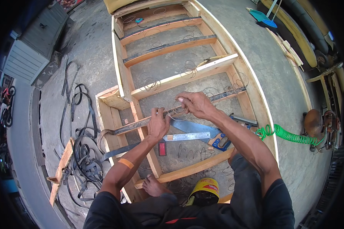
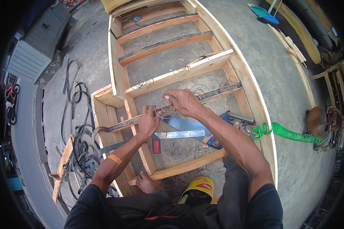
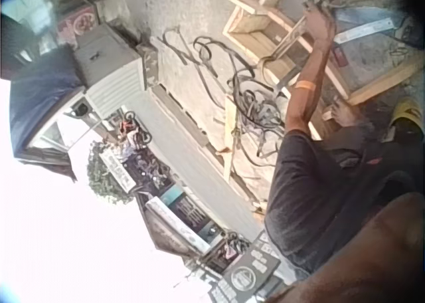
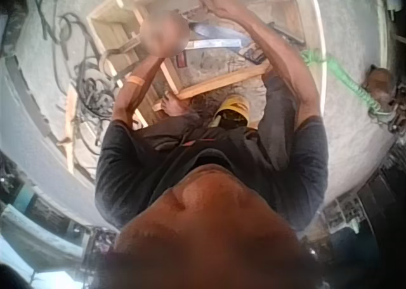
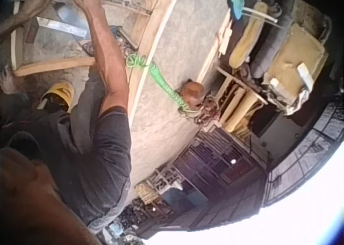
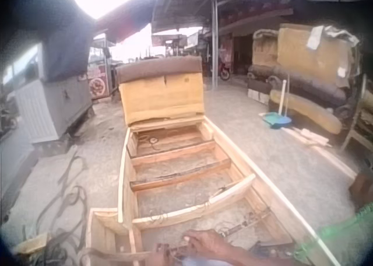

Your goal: The person uses a pneumatic nail gun to fasten wire coils to the interior frame of a wooden structure. They repeatedly pick up coils, position them against the wood, and drive nails to secure them.

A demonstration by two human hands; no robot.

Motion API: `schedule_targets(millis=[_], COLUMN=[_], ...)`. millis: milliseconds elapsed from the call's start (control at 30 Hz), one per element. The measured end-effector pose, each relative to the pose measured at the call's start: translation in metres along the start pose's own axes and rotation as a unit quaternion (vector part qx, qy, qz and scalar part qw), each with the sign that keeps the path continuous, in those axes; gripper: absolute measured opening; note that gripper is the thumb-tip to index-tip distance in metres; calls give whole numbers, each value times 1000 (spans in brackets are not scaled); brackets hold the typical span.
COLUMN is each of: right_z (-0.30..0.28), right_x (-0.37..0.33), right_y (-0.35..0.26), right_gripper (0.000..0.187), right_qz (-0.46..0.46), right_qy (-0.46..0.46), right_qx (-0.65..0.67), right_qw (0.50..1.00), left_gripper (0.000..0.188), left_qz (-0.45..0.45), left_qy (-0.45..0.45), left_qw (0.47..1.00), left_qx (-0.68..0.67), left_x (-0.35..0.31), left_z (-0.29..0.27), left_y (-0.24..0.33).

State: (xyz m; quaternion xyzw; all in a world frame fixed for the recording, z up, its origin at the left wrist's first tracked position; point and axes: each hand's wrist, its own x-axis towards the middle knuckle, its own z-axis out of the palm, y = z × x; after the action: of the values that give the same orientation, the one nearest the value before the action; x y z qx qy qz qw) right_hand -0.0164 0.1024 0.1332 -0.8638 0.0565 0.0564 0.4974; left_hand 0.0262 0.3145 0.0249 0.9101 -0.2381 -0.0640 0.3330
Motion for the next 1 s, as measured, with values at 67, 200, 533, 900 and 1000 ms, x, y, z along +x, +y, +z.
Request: schedule_targets(millis=[67,200,533,900,1000], right_z=[-11,-17,28,57,64], right_x=[6,9,-47,-40,-47], right_y=[-5,-22,-24,-28,-28], right_gripper=[29,32,11,23,23], right_qz=[4,105,284,266,273], right_qy=[2,-25,52,116,99], right_qx=[1,94,441,479,471], right_qw=[1000,990,850,828,833], left_gripper=[37,38,26,28,27], left_qz=[31,50,163,136,127], left_qy=[-45,-89,-122,-144,-131], left_qw=[998,991,963,965,974], left_qx=[31,84,176,173,136], left_x=[-2,-1,24,27,28], left_z=[-7,-9,-19,-29,-26], left_y=[-9,-21,-28,-23,-23])
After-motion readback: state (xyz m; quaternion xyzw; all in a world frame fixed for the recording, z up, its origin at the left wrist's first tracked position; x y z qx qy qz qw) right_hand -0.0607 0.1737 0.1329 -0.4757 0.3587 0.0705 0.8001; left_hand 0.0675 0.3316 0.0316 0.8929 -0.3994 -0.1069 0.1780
